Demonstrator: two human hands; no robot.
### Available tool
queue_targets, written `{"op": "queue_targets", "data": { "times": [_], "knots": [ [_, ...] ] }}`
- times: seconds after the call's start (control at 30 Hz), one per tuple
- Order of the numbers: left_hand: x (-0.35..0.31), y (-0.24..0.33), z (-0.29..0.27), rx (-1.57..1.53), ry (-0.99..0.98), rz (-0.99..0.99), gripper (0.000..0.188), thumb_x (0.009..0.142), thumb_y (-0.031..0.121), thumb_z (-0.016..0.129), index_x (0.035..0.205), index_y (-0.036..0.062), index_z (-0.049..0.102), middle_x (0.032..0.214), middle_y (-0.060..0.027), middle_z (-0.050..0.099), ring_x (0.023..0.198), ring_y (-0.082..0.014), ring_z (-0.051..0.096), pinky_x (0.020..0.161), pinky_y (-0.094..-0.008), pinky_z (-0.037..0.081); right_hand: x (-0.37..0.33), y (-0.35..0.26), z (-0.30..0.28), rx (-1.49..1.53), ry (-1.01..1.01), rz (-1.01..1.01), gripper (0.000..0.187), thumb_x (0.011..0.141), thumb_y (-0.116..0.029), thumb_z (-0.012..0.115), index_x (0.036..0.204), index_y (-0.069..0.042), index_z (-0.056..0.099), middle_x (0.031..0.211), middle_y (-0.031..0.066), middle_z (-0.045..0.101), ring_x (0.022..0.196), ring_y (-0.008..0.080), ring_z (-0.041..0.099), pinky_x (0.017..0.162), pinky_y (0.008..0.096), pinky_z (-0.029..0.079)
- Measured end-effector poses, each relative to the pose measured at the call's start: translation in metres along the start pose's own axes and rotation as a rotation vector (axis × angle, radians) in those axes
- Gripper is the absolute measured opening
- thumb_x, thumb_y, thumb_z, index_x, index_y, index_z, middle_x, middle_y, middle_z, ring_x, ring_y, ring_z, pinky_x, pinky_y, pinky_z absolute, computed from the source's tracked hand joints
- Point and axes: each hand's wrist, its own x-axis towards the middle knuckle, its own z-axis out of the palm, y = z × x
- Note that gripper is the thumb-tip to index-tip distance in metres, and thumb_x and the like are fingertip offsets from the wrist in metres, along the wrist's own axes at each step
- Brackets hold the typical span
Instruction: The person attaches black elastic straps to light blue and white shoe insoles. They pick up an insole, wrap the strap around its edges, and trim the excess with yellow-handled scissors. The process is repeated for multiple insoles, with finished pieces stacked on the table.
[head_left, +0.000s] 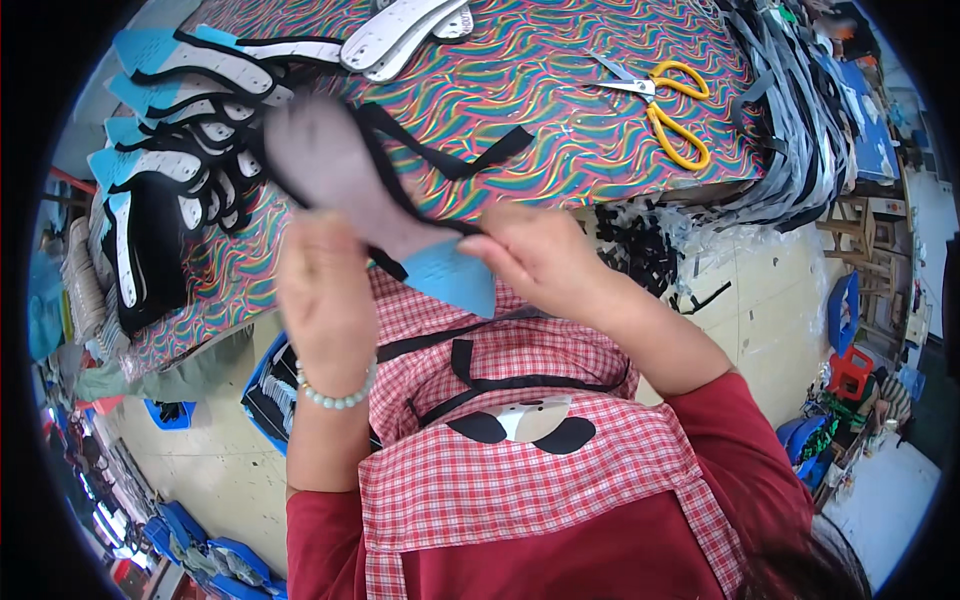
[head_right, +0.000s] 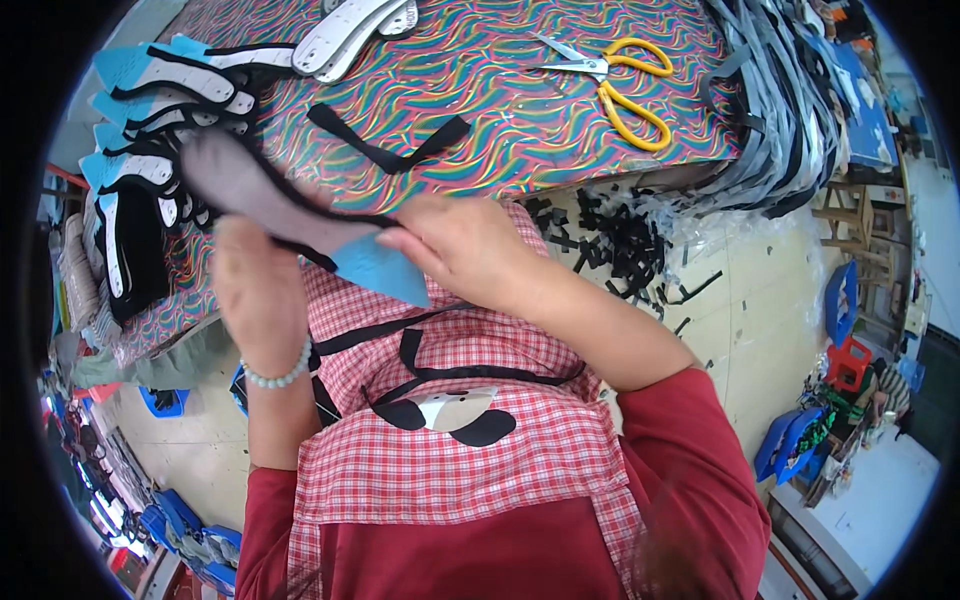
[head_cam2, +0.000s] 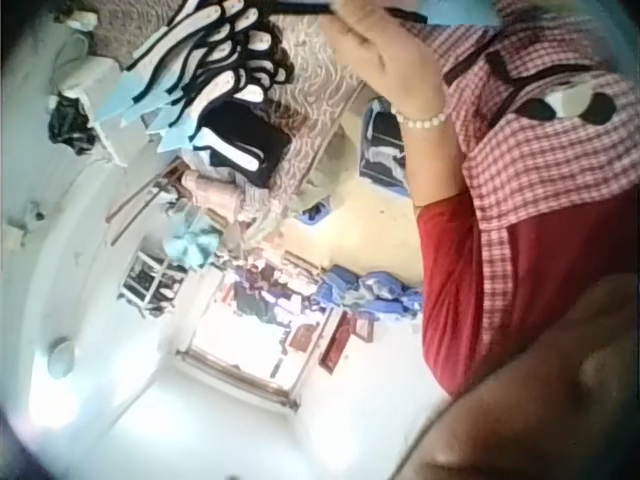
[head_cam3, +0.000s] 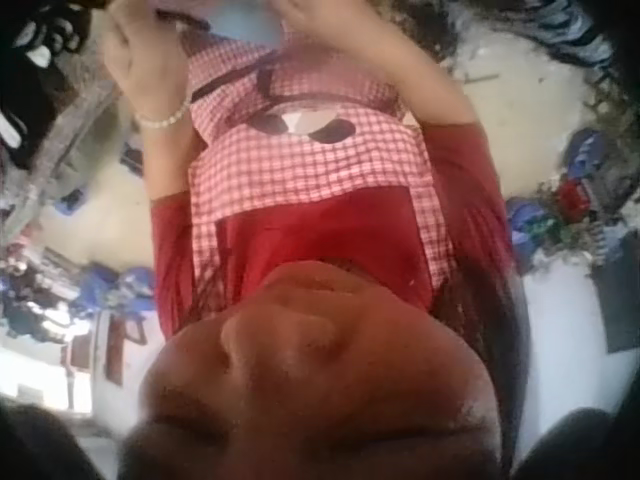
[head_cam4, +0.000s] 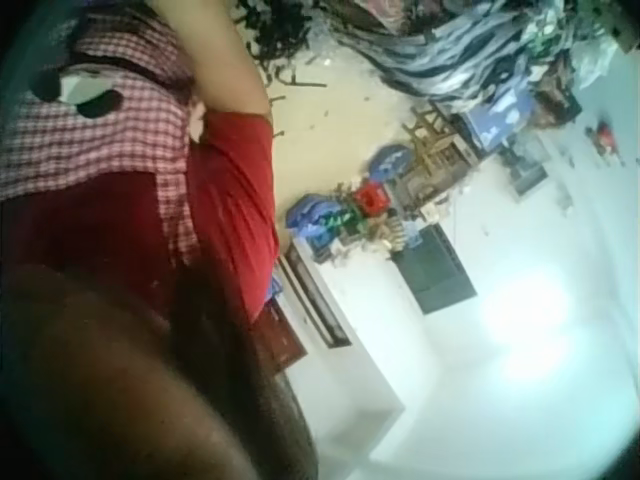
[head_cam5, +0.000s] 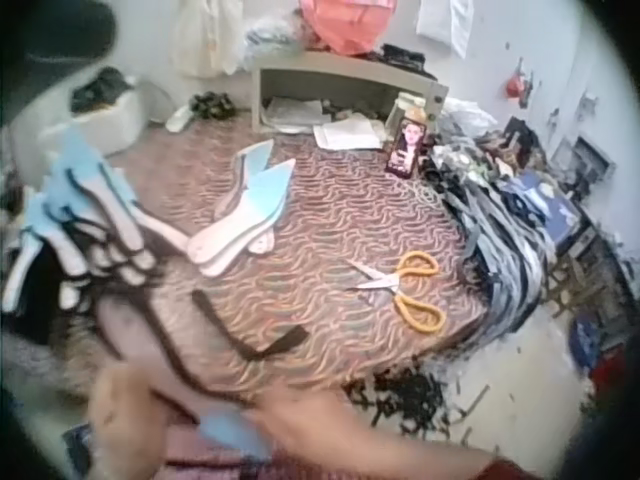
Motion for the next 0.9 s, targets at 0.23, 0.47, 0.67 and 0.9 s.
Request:
{"op": "queue_targets", "data": {
  "times": [0.23,0.47,0.67,0.9],
  "knots": [
    [-0.018,-0.002,0.015,0.303,-0.062,0.165,0.033,0.098,0.025,0.048,0.115,-0.0014,0.057,0.097,-0.0075,0.064,0.084,-0.0137,0.059,0.074,-0.0266,0.047,0.033,-0.039,-0.055,0.479,0.158,-0.375,0.039,0.093,-0.025,0.052,0.125,-0.002,0.053,0.104,0.0188,0.064,0.100,0.0348,0.061,0.087,0.0366,0.048],
    [0.004,0.018,0.039,-0.270,0.198,0.144,0.037,0.099,0.024,0.047,0.120,-0.0058,0.048,0.104,-0.0094,0.061,0.091,-0.0135,0.058,0.085,-0.0261,0.044,0.002,-0.046,0.024,0.553,0.385,-0.161,0.024,0.094,-0.019,0.049,0.102,0.000,0.061,0.088,0.0169,0.063,0.083,0.0345,0.063,0.072,0.0382,0.048],
    [0.011,0.017,0.022,-0.245,-0.294,-0.033,0.042,0.097,0.019,0.048,0.131,-0.0052,0.041,0.101,-0.0108,0.056,0.089,-0.0197,0.058,0.083,-0.0328,0.047,0.003,-0.035,0.040,0.973,0.104,0.044,0.038,0.100,-0.034,0.043,0.089,0.000,0.056,0.065,0.0057,0.056,0.058,0.0195,0.057,0.053,0.0295,0.042],
    [0.029,0.056,0.000,-0.173,-0.774,-0.083,0.071,0.070,0.049,0.069,0.119,-0.0012,0.055,0.080,-0.0077,0.062,0.079,-0.0234,0.063,0.073,-0.0379,0.052,0.006,-0.037,0.024,1.489,-0.472,-0.125,0.024,0.091,-0.026,0.058,0.099,-0.004,0.057,0.086,0.0088,0.060,0.081,0.0187,0.059,0.067,0.0291,0.047]
  ]
}}
